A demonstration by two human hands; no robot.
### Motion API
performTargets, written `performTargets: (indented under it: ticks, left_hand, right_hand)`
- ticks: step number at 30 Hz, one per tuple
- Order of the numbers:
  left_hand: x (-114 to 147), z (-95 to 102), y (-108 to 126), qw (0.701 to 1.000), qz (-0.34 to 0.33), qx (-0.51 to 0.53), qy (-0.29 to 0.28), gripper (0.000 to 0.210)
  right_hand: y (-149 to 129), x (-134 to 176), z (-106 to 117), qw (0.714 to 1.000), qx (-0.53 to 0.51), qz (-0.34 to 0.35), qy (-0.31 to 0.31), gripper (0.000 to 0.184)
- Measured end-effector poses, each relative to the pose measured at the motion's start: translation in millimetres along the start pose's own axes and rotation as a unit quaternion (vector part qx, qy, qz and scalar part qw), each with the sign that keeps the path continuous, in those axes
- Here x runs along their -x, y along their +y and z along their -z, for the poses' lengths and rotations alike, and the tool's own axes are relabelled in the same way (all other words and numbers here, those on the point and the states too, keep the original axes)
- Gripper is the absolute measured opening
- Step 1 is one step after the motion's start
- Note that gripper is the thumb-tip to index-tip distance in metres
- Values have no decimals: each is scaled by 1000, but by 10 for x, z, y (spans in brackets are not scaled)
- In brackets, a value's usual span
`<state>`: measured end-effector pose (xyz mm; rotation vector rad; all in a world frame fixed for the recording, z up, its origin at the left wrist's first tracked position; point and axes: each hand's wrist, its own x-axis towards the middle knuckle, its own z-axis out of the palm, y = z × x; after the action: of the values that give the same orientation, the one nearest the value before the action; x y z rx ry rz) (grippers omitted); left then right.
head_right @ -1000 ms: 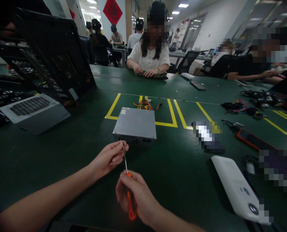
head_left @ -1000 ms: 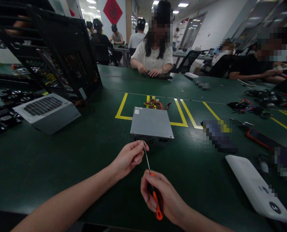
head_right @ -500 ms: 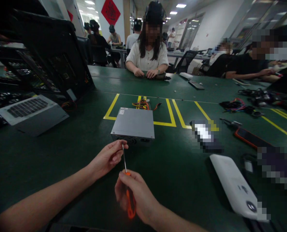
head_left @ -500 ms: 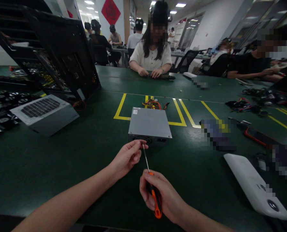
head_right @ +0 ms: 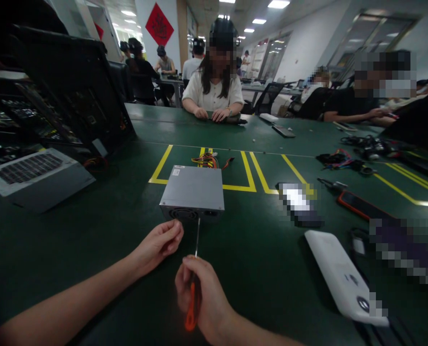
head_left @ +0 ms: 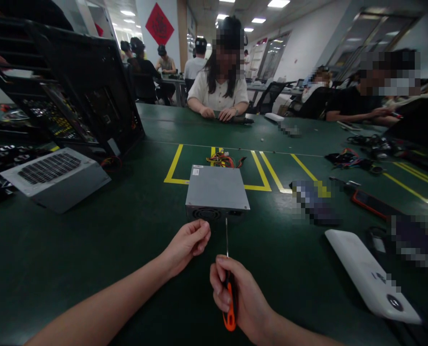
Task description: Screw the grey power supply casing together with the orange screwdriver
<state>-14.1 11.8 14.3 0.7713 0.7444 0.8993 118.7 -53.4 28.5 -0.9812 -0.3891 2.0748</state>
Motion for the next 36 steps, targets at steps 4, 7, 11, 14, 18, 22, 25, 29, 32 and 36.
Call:
performTargets:
  ticks: [4, 7, 11, 14, 18, 22, 25, 29, 32, 36]
  left_hand:
    - [13, -20, 2, 1000, 4, -10, -19, 35]
    - [13, -25, -1, 1000, 6, 10, -27, 32]
    - [1, -18, -9, 999, 12, 27, -35, 31]
    - [-14, -10, -19, 999, 22, 36, -33, 33]
    - [-19, -16, -28, 998, 24, 31, -39, 37]
    - [-14, -24, -28, 999, 14, 27, -39, 43]
    - [-16, -23, -24, 999, 23, 31, -34, 42]
    - [-19, -32, -6, 999, 30, 32, -25, 39]
    - [-18, -38, 1, 999, 23, 38, -18, 36]
    - [-21, -35, -5, 998, 25, 50, -19, 32]
  right_hand:
    - [-21, -24, 10, 1000, -8, -2, 13, 26]
    - [-52, -35, 4, 1000, -14, -6, 23, 26]
    - [-71, -57, 15, 999, -26, -8, 26, 26]
    - [-70, -77, 31, 999, -32, -9, 24, 26]
    - [-73, -93, 40, 999, -31, -11, 26, 26]
    - [-87, -98, 43, 999, -22, -14, 24, 27]
    - [-96, -96, 38, 1000, -17, -19, 15, 29]
    - [-111, -87, 15, 999, -17, -28, 23, 31]
    - [-117, -100, 9, 999, -21, -28, 30, 33]
    - [-114, -151, 28, 1000, -1, -24, 5, 38]
